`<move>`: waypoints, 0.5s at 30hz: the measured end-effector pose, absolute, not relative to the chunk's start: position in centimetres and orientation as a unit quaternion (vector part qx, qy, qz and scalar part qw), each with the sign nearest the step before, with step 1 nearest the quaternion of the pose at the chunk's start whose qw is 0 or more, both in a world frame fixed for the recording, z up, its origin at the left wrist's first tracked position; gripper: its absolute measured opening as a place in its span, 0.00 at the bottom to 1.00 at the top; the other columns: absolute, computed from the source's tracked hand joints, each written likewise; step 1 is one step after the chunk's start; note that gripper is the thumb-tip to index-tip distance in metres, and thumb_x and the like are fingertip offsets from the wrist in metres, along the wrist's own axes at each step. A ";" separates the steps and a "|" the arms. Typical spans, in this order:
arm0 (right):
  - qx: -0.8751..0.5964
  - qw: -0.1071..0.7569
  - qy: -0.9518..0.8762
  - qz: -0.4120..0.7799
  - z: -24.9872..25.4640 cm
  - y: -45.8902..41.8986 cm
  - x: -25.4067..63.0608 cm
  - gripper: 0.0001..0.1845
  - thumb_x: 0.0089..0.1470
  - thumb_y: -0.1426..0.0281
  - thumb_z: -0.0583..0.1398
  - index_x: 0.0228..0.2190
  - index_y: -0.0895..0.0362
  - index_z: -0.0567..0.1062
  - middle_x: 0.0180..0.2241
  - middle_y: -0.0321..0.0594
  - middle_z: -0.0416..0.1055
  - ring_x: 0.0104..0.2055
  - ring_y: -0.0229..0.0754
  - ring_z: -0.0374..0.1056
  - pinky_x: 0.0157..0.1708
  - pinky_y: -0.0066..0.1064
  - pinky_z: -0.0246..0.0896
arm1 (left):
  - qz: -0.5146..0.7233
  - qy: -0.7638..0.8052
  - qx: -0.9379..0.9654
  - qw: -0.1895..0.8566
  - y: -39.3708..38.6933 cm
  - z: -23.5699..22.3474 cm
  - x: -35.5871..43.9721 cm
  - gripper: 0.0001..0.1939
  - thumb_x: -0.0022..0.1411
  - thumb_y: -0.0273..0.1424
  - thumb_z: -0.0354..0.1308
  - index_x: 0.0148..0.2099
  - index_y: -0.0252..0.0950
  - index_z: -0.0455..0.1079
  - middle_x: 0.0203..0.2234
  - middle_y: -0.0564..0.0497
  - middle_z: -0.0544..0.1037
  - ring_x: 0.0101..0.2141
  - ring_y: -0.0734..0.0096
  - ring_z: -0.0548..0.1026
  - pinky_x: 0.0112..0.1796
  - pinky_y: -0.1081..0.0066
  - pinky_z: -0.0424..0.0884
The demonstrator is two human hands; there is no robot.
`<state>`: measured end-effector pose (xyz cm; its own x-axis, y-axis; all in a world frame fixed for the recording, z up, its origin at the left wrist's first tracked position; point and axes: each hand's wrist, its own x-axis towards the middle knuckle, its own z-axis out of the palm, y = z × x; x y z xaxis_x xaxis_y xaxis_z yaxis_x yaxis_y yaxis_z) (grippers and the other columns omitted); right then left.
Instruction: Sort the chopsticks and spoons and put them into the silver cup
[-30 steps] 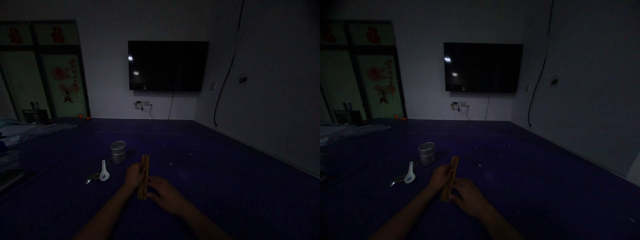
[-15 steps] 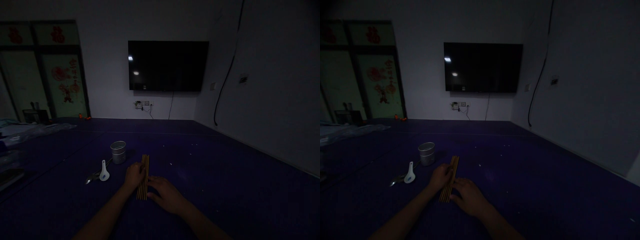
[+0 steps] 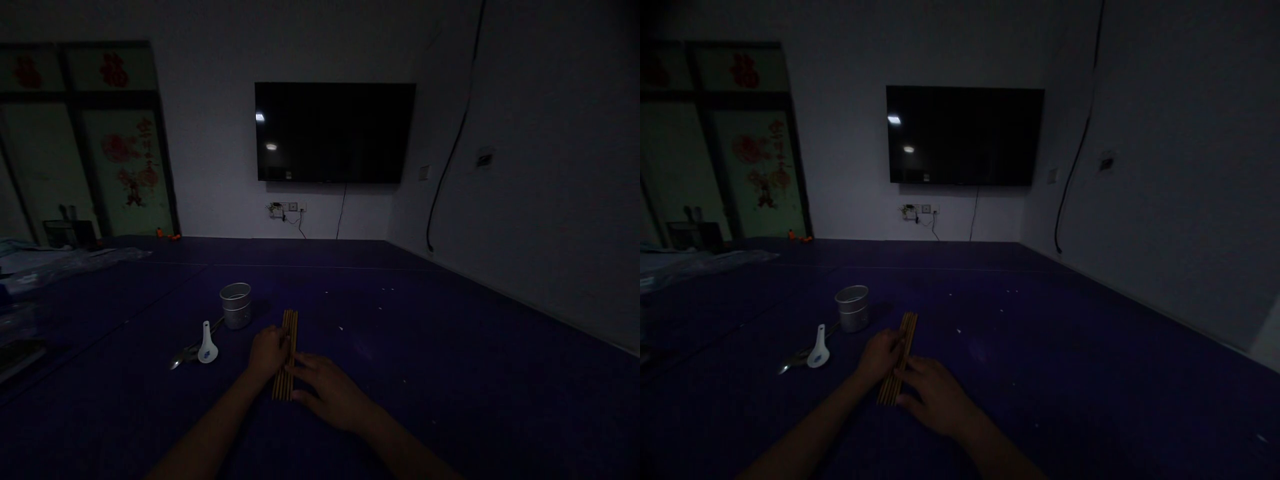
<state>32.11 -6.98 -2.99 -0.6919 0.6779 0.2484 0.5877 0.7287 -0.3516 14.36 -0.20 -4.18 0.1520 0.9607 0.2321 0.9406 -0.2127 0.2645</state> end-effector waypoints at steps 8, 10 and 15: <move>-0.348 0.181 -0.911 0.126 -2.6 -7.2 32.0 0.24 0.59 0.58 0.52 0.55 0.51 0.66 0.59 0.45 0.60 0.59 0.49 0.57 0.57 0.43 0.50 | 0.177 0.622 0.763 0.014 -0.4 -4.1 14.4 0.18 0.65 0.34 0.44 0.52 0.41 0.69 0.42 0.46 0.76 0.44 0.67 0.73 0.43 0.71 0.64; -0.346 0.184 -0.911 0.127 -2.6 -7.2 32.0 0.23 0.59 0.59 0.52 0.55 0.50 0.66 0.58 0.44 0.61 0.59 0.49 0.58 0.57 0.43 0.51 | 0.177 0.620 0.764 0.014 -0.5 -4.0 14.5 0.18 0.65 0.34 0.44 0.51 0.41 0.69 0.41 0.46 0.76 0.44 0.67 0.73 0.43 0.71 0.64; -0.341 0.190 -0.912 0.128 -2.8 -7.0 32.0 0.23 0.59 0.59 0.53 0.54 0.51 0.67 0.58 0.44 0.61 0.58 0.49 0.58 0.57 0.44 0.51 | 0.180 0.621 0.762 0.022 -0.8 -3.6 14.6 0.18 0.66 0.35 0.42 0.49 0.39 0.71 0.41 0.46 0.76 0.42 0.67 0.73 0.43 0.69 0.64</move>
